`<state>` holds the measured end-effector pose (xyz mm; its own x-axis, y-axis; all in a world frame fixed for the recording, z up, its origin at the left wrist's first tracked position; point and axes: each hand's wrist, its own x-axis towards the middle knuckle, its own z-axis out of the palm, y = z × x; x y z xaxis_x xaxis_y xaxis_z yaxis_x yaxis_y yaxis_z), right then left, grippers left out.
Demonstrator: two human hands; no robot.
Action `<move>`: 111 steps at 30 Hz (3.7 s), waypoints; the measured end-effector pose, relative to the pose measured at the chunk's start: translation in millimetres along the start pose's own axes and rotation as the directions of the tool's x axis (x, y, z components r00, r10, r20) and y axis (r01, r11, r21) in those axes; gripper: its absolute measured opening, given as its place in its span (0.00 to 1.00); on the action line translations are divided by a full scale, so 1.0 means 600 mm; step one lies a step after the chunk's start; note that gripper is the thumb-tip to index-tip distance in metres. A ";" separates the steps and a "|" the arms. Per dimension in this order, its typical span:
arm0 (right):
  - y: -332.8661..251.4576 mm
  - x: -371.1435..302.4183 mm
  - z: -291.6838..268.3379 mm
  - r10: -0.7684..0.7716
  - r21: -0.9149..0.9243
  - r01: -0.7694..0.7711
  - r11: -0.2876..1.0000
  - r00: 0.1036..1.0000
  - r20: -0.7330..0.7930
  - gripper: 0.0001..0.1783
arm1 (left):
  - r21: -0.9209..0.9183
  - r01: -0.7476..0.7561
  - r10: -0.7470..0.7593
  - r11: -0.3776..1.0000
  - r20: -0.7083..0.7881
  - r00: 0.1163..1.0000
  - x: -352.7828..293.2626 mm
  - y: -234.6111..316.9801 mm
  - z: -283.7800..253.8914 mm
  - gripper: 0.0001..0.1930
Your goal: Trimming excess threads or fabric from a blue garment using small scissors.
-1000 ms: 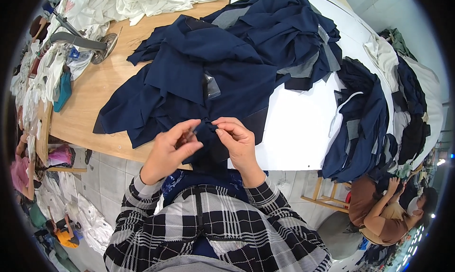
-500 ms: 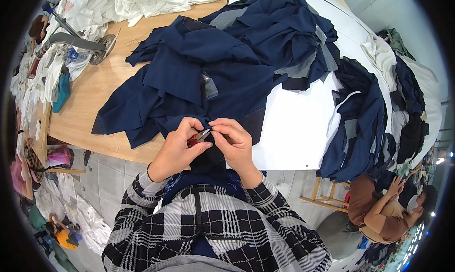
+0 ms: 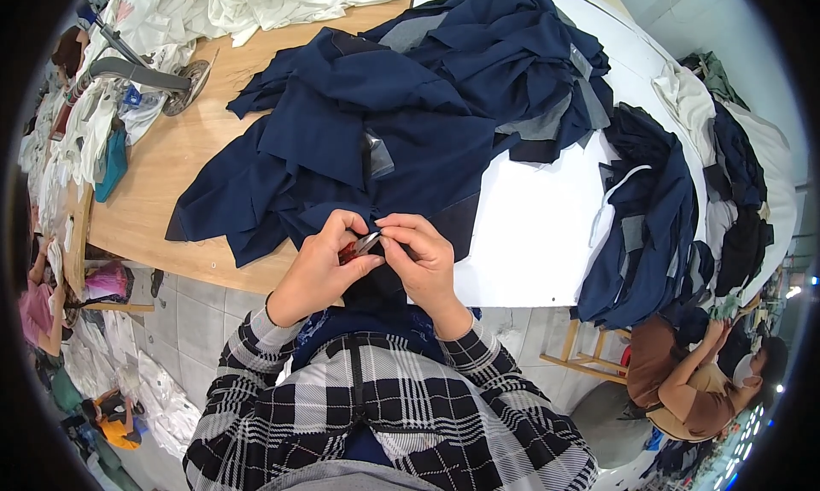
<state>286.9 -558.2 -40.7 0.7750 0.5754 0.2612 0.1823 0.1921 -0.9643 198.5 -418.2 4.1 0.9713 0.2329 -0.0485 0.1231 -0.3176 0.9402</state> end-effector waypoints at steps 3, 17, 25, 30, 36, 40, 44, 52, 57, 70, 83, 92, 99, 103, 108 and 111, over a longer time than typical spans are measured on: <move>-0.002 0.000 -0.001 -0.004 -0.006 0.004 1.000 1.000 0.002 0.07 | -0.029 -0.001 0.002 1.000 0.009 1.000 0.001 -0.001 0.000 0.19; -0.005 -0.005 -0.003 0.009 0.011 -0.009 1.000 1.000 -0.019 0.07 | -0.346 0.101 -0.060 0.933 0.125 0.990 -0.001 -0.014 0.000 0.17; -0.021 0.014 0.006 0.149 0.093 -0.158 0.983 0.984 0.102 0.04 | -0.063 -0.119 0.115 0.991 -0.060 0.991 0.012 -0.013 -0.018 0.18; -0.046 0.033 -0.001 0.292 0.192 -0.325 0.926 0.939 0.181 0.12 | -0.431 0.207 -0.184 0.878 0.094 0.978 0.014 -0.019 -0.046 0.13; -0.072 0.054 0.019 0.304 0.248 -0.345 0.905 0.934 0.188 0.14 | -0.292 -0.005 -0.015 0.956 -0.067 0.998 0.017 -0.003 -0.053 0.06; -0.048 0.058 -0.008 0.247 0.010 -0.250 0.968 0.962 0.120 0.14 | -0.533 -0.001 -0.124 0.846 -0.200 0.972 0.013 0.009 -0.109 0.04; 0.001 0.016 -0.085 0.242 -0.392 -0.238 0.889 0.970 -0.040 0.10 | 0.102 -0.164 0.181 0.981 -0.188 0.965 -0.022 -0.031 -0.114 0.12; 0.056 -0.023 -0.101 0.353 -0.483 -0.365 0.796 0.928 -0.120 0.11 | 0.285 -0.258 0.249 0.923 0.068 0.966 -0.077 -0.150 0.016 0.10; 0.060 0.029 -0.120 0.199 -0.495 -0.267 0.827 0.962 -0.186 0.11 | -0.267 0.072 -0.170 0.961 -0.366 0.915 -0.163 -0.103 -0.143 0.14; 0.196 0.133 -0.228 0.337 -0.449 -0.534 0.716 0.828 -0.448 0.16 | -0.239 0.052 -0.245 0.970 -0.952 0.187 -0.264 -0.117 -0.303 0.06; -0.106 0.321 -0.323 0.388 0.348 -0.237 0.907 0.791 -0.473 0.14 | 0.034 0.024 0.013 0.999 -0.791 0.612 -0.090 -0.145 -0.258 0.07; -0.144 0.462 -0.209 0.227 0.262 -0.097 0.960 0.818 -0.529 0.14 | 0.592 0.030 0.304 0.805 -0.455 0.837 -0.076 -0.154 -0.076 0.12; -0.090 0.520 -0.184 0.255 0.316 -0.084 0.945 0.794 -0.552 0.16 | 0.294 0.117 -0.069 0.949 -0.168 0.983 -0.088 -0.218 0.074 0.12; -0.127 0.573 -0.288 0.176 0.272 -0.018 0.962 0.804 -0.568 0.10 | -0.500 0.306 -0.390 0.810 -0.069 0.918 -0.054 -0.199 0.021 0.07; -0.123 0.560 -0.266 0.059 -0.065 -0.105 0.992 0.865 -0.498 0.21 | -0.759 0.247 -0.432 0.603 -0.050 0.900 -0.063 -0.106 -0.115 0.07; -0.147 0.463 -0.210 -0.373 -0.789 -0.045 0.613 0.864 -0.339 0.39 | -0.714 0.243 -0.337 0.656 0.010 0.941 -0.036 -0.066 -0.140 0.10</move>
<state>562.2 -515.7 111.5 0.8064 0.1556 0.5705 0.5541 -0.5357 -0.6371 155.5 -333.7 -3.7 0.8751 0.3166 -0.3659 0.1711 0.5048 0.8461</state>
